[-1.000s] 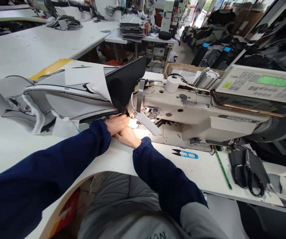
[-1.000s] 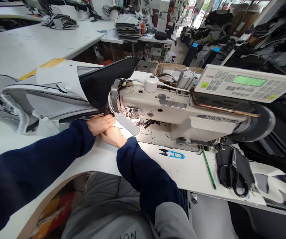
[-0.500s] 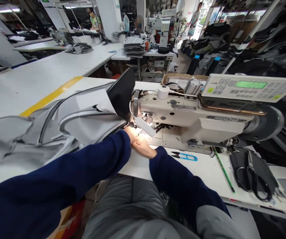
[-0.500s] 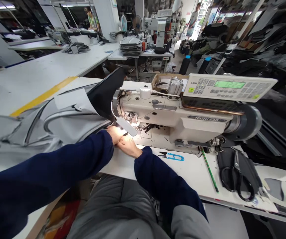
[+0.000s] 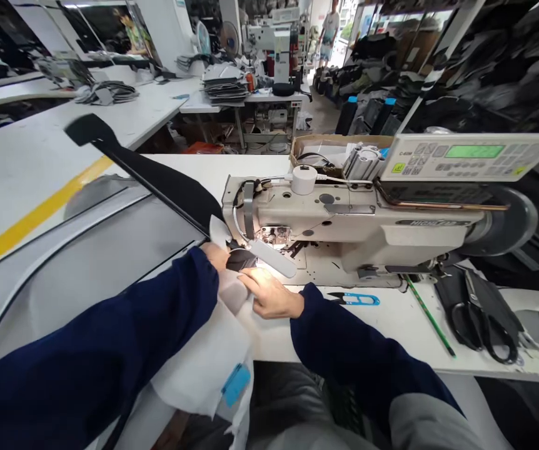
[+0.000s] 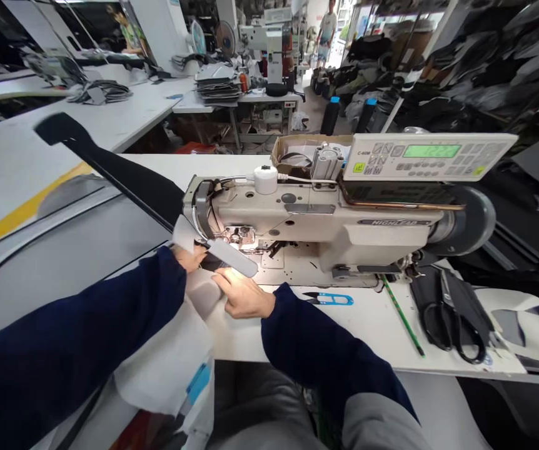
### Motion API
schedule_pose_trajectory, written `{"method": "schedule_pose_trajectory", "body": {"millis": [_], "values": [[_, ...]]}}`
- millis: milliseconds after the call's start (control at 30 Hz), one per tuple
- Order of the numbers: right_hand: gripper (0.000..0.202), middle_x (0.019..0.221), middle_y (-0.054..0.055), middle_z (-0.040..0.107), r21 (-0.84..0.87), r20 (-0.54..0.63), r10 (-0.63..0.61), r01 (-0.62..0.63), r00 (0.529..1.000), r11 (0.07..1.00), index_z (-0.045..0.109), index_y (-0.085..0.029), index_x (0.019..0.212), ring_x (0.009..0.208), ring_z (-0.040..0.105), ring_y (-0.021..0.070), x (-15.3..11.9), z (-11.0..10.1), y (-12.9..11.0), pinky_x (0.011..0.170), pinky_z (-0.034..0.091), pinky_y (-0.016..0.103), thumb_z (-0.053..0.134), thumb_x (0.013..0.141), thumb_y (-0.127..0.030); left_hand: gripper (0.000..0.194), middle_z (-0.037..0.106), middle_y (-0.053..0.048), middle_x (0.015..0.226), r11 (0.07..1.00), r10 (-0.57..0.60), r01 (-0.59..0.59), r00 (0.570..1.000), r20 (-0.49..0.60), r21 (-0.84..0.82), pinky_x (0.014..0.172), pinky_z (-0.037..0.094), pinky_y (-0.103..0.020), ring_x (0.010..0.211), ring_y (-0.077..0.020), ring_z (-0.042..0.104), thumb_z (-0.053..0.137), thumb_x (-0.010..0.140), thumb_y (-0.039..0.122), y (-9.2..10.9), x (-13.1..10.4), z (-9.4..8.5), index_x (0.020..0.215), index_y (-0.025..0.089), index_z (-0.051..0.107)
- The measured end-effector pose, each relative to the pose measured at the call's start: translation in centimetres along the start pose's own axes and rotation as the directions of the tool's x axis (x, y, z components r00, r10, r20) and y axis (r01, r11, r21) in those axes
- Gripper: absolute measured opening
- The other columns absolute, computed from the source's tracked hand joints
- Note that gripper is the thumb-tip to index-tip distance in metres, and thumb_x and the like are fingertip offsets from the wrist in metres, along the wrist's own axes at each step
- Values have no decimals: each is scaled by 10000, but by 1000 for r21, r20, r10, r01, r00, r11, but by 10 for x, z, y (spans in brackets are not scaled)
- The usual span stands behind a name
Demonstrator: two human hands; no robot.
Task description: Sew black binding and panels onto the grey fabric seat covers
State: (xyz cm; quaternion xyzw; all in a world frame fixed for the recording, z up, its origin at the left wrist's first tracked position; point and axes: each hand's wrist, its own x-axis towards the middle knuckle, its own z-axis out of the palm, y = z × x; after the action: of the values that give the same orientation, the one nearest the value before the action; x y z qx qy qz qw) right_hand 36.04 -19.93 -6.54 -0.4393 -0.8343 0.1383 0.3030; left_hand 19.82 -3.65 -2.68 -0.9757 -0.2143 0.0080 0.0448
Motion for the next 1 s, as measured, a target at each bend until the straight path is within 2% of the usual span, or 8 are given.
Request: {"method": "schedule_pose_trajectory", "body": {"millis": [100,233,400,533,667,800,933,1000], "values": [[592,1382,204,384,-137,18,10,-8,1000,991,378,-104,1303,1300,345,289,0,3,-1,968,429,432,515,728,-143,283,673,-68,860,997,-78,78,997,16,1,699,467,-268,792,-181,619,393,880,245,-19,5,4,867,167,665],[451,1184,184,528,-239,-24,15,-20,1000,971,436,-90,1223,1190,448,277,6,11,1,959,422,414,559,826,-264,275,660,-31,844,983,-153,146,987,-50,-111,687,449,-232,804,-147,606,383,897,272,-23,3,8,848,195,642],[425,1065,170,552,-268,-5,61,-61,998,962,465,-79,1174,1110,478,276,11,13,-6,915,427,421,560,849,-337,308,624,-41,745,939,-300,250,931,-207,-235,695,446,-249,768,-153,584,354,911,244,0,-20,18,719,180,586],[389,1119,192,541,-342,-18,69,-71,997,937,501,-55,1157,1162,438,297,6,11,-13,960,396,444,532,838,-275,273,656,-50,904,921,-336,242,890,-308,-307,767,461,-250,863,-151,599,353,916,214,21,-35,23,886,193,623],[258,1022,223,581,-511,74,73,-25,995,859,563,-10,1048,1076,512,298,-2,13,-15,923,419,441,420,867,-127,278,640,-69,1109,972,-222,174,894,-390,-155,833,429,-351,1000,-202,572,412,871,165,41,-34,18,1039,208,630],[309,1051,282,588,-609,86,74,-6,994,793,540,35,1092,1079,546,306,-5,17,-22,896,439,469,322,900,-73,250,654,-89,1053,998,-39,25,965,-258,-54,864,388,-415,1006,-244,559,487,825,201,54,-16,7,1018,202,646],[376,1121,332,570,-664,40,67,-23,997,747,447,89,1223,1066,578,322,-4,22,-29,900,437,517,339,907,-85,282,652,-128,1022,998,-49,47,998,-30,-48,809,425,-399,955,-266,572,532,781,210,50,3,4,1033,145,640],[357,1106,345,578,-699,69,28,28,997,714,474,106,1182,1016,606,321,-3,22,-28,883,439,538,346,889,-53,305,648,-130,1041,999,-27,27,1000,12,18,807,433,-390,962,-262,572,505,761,130,42,7,3,1034,142,640]]}}
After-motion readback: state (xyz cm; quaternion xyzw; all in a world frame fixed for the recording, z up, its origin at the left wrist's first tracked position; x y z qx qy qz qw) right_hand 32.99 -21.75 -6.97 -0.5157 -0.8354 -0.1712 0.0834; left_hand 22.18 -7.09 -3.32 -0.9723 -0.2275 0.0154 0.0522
